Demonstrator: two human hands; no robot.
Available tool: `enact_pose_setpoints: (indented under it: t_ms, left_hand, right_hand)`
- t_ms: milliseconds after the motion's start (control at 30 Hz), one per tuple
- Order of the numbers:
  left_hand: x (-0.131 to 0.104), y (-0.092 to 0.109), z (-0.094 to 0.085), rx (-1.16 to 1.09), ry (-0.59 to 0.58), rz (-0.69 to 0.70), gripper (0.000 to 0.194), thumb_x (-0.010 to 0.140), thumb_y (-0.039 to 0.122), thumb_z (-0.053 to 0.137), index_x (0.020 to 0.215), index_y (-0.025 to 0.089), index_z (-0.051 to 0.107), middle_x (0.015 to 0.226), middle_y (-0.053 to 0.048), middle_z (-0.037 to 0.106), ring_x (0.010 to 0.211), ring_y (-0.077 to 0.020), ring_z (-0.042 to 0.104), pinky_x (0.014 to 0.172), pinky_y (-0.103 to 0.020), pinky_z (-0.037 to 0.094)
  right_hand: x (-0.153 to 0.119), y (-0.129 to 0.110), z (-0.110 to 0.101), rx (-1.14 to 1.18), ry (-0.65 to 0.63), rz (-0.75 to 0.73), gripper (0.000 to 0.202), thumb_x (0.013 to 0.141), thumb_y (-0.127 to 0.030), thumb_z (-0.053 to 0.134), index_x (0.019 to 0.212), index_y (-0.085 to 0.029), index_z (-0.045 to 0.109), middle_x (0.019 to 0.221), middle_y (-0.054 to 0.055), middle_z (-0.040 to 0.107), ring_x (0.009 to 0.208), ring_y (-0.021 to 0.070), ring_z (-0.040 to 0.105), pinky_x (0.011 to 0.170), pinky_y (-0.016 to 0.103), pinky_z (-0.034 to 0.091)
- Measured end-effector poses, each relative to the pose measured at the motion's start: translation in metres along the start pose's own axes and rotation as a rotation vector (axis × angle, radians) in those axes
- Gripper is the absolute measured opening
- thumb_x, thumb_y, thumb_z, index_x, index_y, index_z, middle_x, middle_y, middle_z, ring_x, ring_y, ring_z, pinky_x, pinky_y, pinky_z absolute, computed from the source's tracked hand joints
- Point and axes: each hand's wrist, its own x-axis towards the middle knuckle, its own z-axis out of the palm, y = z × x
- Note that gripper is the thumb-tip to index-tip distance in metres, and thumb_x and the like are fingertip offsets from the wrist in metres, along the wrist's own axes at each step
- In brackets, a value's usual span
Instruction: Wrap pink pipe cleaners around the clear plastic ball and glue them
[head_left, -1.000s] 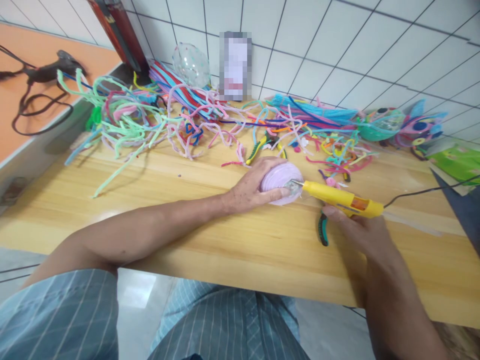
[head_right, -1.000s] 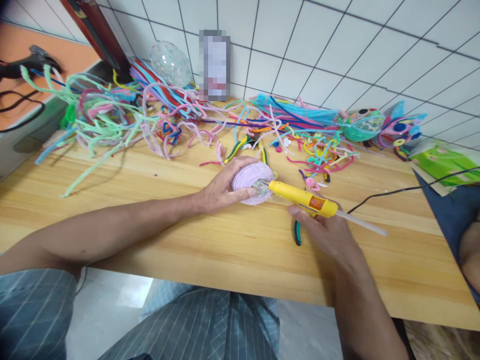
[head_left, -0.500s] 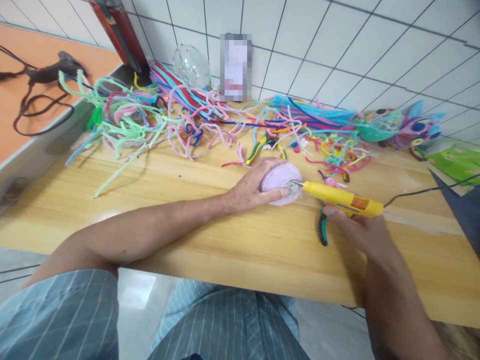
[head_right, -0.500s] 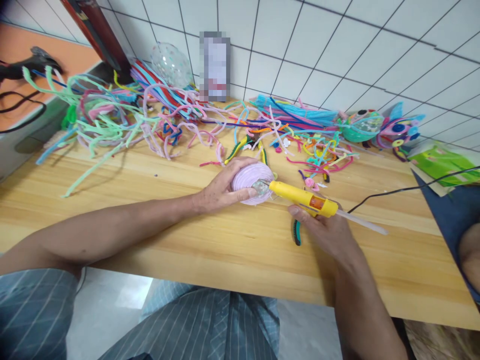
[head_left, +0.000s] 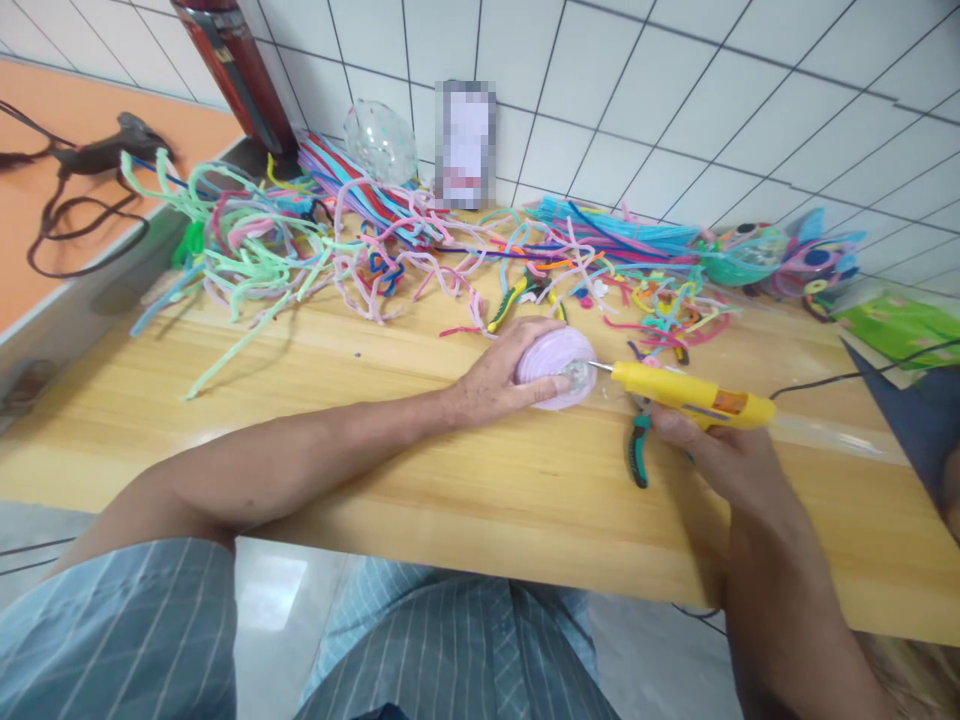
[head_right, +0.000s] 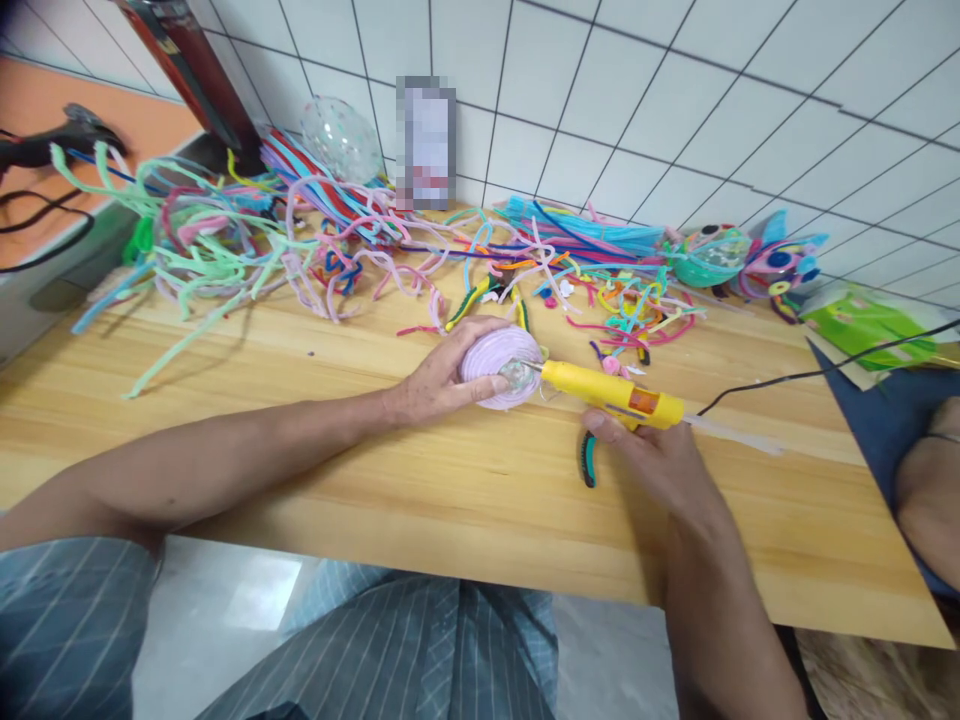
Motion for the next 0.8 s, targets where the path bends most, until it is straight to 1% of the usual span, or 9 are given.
enact_pose_setpoints:
  t_ms: [133,233,300,367,400,467,567,700,800]
  left_hand:
    - [0.001,0.002,-0.001,-0.008,-0.016,-0.015,0.073,0.096,0.065,0.069,0.151,0.020,0.052,0.149,-0.019,0.061,0.145,-0.0338,0.057,0.126,-0.056,0.045]
    - [0.001,0.003,-0.001,-0.011,-0.010,-0.028,0.074,0.096,0.067,0.068,0.151,0.020,0.052,0.149,-0.019,0.060,0.145,-0.0330,0.057,0.126,-0.054,0.046]
    - [0.000,0.003,-0.001,-0.018,-0.014,-0.036,0.073,0.096,0.065,0.069,0.151,0.020,0.052,0.150,-0.019,0.060,0.144,-0.0326,0.058,0.126,-0.053,0.046]
    - [0.000,0.003,-0.002,-0.020,-0.019,-0.035,0.072,0.097,0.062,0.070,0.152,0.019,0.051,0.150,-0.019,0.060,0.145,-0.0327,0.057,0.126,-0.053,0.045]
    - [0.000,0.003,-0.002,-0.017,-0.020,-0.030,0.071,0.097,0.061,0.071,0.152,0.019,0.051,0.151,-0.019,0.060,0.145,-0.0327,0.057,0.126,-0.053,0.045]
    - [0.000,0.003,-0.002,-0.014,-0.021,-0.028,0.071,0.097,0.060,0.071,0.151,0.019,0.051,0.150,-0.019,0.059,0.145,-0.0325,0.057,0.126,-0.053,0.045]
    - [0.000,0.003,-0.002,-0.014,-0.022,-0.028,0.070,0.098,0.059,0.070,0.151,0.020,0.051,0.151,-0.019,0.059,0.146,-0.0326,0.056,0.126,-0.054,0.045]
    - [0.000,0.002,-0.001,-0.015,-0.018,-0.022,0.069,0.097,0.058,0.071,0.151,0.020,0.052,0.150,-0.018,0.060,0.144,-0.0335,0.057,0.125,-0.055,0.046]
    - [0.000,0.001,0.000,-0.016,-0.006,-0.022,0.068,0.097,0.058,0.072,0.150,0.020,0.052,0.149,-0.018,0.061,0.143,-0.0332,0.059,0.124,-0.054,0.047]
  right_hand:
    - [0.004,-0.004,-0.023,0.110,0.017,-0.084,0.028,0.077,-0.049,0.083,0.071,-0.025,0.069,0.064,0.000,0.064,0.058,0.0164,0.056,0.054,0.031,0.047]
    - [0.010,-0.004,-0.046,0.185,0.148,-0.103,0.028,0.078,-0.048,0.084,0.077,-0.024,0.070,0.071,0.002,0.067,0.060,0.0161,0.056,0.058,0.032,0.046]
    - [0.015,0.003,-0.060,0.196,0.254,-0.075,0.030,0.076,-0.049,0.084,0.082,-0.023,0.072,0.078,0.005,0.070,0.063,0.0160,0.057,0.059,0.031,0.045]
    - [0.022,0.016,-0.072,0.152,0.384,0.009,0.031,0.075,-0.050,0.083,0.084,-0.022,0.074,0.084,0.007,0.073,0.065,0.0150,0.057,0.062,0.030,0.046]
    - [0.025,0.024,-0.077,0.121,0.435,0.092,0.032,0.074,-0.051,0.082,0.082,-0.021,0.074,0.088,0.008,0.074,0.068,0.0147,0.058,0.063,0.029,0.046]
    - [0.031,0.045,-0.083,0.084,0.521,0.181,0.029,0.073,-0.047,0.081,0.080,-0.020,0.072,0.091,0.009,0.074,0.071,0.0142,0.059,0.064,0.028,0.046]
    - [0.038,0.077,-0.086,-0.009,0.649,0.291,0.022,0.078,-0.040,0.075,0.079,-0.020,0.069,0.080,0.004,0.068,0.064,0.0120,0.052,0.056,0.026,0.038]
    - [0.043,0.108,-0.085,-0.162,0.687,0.391,0.019,0.081,-0.036,0.075,0.077,-0.019,0.068,0.065,0.000,0.061,0.059,0.0130,0.050,0.056,0.030,0.038]
    - [0.044,0.119,-0.088,-0.304,0.656,0.339,0.026,0.082,-0.043,0.077,0.075,-0.020,0.067,0.064,0.002,0.062,0.058,0.0155,0.055,0.057,0.033,0.040]
